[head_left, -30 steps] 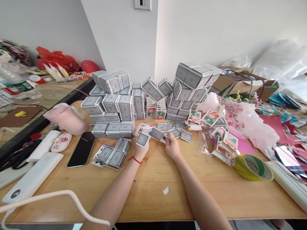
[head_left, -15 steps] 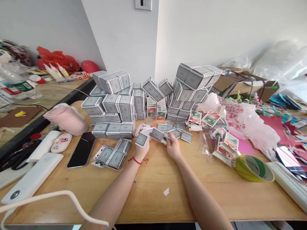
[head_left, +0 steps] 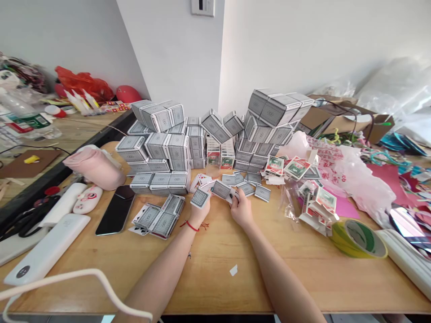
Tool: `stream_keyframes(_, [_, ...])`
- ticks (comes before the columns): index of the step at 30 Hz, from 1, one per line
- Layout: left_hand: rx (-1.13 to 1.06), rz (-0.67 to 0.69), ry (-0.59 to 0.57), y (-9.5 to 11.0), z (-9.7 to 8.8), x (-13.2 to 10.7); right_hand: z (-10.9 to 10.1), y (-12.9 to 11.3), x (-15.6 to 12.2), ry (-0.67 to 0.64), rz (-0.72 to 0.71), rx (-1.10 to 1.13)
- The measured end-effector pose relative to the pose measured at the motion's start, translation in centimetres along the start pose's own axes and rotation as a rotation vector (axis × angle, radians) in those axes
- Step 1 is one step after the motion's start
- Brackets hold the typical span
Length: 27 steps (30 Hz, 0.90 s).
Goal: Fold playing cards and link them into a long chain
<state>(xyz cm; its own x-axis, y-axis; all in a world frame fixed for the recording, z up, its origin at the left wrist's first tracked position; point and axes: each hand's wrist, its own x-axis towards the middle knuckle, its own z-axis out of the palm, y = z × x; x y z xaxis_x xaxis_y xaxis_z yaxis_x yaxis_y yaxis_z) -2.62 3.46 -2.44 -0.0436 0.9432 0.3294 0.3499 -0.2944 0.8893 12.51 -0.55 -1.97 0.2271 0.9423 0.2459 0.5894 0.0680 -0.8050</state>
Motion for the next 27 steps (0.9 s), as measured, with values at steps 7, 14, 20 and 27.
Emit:
stream_keyframes(7, [-0.094,-0.042,-0.037,0.5,-0.2,0.5,-0.2,-0.4,-0.1,-0.074,-0.061,0.142])
stream_keyframes(14, [-0.5,-0.295,-0.053,0.7,0.3,0.6,-0.5,0.5,0.9,-0.094,0.028,0.365])
stream_keyframes(20, [-0.406,-0.249,-0.08,0.7,-0.1,0.6,-0.4,0.2,0.3,-0.049,0.0,0.254])
stream_keyframes(27, [-0.362,-0.235,-0.06,0.4,0.1,0.9,-0.4,-1.0,0.0,-0.221,0.078,0.447])
